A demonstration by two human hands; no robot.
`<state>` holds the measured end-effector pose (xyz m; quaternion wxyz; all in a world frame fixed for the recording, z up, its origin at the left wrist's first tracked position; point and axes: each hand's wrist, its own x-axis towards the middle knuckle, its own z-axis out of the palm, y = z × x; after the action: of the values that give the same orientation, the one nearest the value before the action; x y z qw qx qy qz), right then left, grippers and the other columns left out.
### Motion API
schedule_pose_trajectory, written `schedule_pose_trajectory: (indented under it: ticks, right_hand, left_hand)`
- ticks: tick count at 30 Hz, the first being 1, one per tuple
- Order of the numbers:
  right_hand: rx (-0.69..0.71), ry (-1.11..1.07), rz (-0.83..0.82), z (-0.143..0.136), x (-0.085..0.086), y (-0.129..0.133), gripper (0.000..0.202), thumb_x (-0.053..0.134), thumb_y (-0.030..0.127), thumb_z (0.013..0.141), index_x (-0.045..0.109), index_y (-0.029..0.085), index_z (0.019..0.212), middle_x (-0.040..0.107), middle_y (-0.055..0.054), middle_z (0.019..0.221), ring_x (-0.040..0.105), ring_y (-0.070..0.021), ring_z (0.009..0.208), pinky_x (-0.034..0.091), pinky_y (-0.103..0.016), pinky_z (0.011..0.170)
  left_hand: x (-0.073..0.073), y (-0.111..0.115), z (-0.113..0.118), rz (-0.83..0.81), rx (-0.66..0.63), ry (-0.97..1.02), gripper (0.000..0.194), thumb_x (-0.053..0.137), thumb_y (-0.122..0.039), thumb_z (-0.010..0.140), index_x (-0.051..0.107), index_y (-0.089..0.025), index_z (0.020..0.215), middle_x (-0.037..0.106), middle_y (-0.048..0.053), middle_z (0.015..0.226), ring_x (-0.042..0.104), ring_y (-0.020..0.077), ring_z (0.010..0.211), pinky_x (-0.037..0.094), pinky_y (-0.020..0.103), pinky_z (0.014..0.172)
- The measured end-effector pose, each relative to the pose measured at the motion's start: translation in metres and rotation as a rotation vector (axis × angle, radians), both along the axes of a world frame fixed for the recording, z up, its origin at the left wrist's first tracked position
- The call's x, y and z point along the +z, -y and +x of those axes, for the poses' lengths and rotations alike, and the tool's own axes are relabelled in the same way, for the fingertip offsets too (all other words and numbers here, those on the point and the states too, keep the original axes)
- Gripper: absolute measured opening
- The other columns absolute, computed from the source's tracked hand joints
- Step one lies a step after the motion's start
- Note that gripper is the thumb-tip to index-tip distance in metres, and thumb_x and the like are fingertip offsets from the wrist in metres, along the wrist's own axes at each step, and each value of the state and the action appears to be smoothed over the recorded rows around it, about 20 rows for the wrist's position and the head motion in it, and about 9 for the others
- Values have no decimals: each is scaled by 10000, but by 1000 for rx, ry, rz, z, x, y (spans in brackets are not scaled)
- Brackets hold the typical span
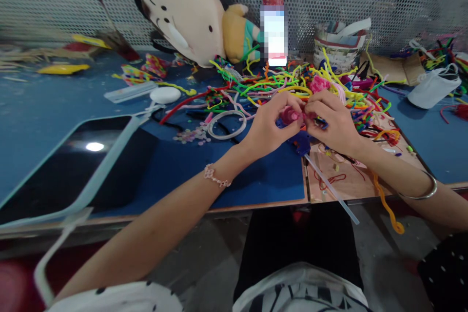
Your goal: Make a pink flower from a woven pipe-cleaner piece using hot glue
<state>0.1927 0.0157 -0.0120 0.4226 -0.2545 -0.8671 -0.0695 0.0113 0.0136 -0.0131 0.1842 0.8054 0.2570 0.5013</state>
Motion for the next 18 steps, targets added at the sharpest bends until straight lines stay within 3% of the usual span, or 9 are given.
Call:
schedule_pose_trajectory:
  ticks: [7, 12, 18]
  right_hand:
    - [-41, 22, 5, -1, 3, 3, 131, 507, 92, 771, 513, 222, 787, 586, -34, 886, 550, -183, 832, 447, -331, 713]
    - [-52, 28, 79, -2, 2, 2, 133, 504, 89, 768, 502, 221, 785, 591, -32, 866, 557, -175, 819, 452, -321, 704]
    - [-55, 42, 61, -1, 0, -1, 123, 514, 106, 771, 522, 224, 803, 587, -37, 887, 556, -187, 841, 454, -338, 713]
  left_hand:
    - [2, 1, 0, -62, -27, 17, 89, 554, -153, 756, 505, -214, 799, 629, 6, 856, 604, 124, 831, 519, 263, 732]
    - [1, 0, 1, -6, -15, 2, 118, 534, -112, 732, 486, -219, 747, 552, -12, 757, 560, 127, 756, 489, 275, 674]
    - [-1, -2, 1, 34, -18, -33, 169, 543, -74, 736, 468, -224, 723, 592, 4, 792, 565, 148, 774, 481, 290, 656]
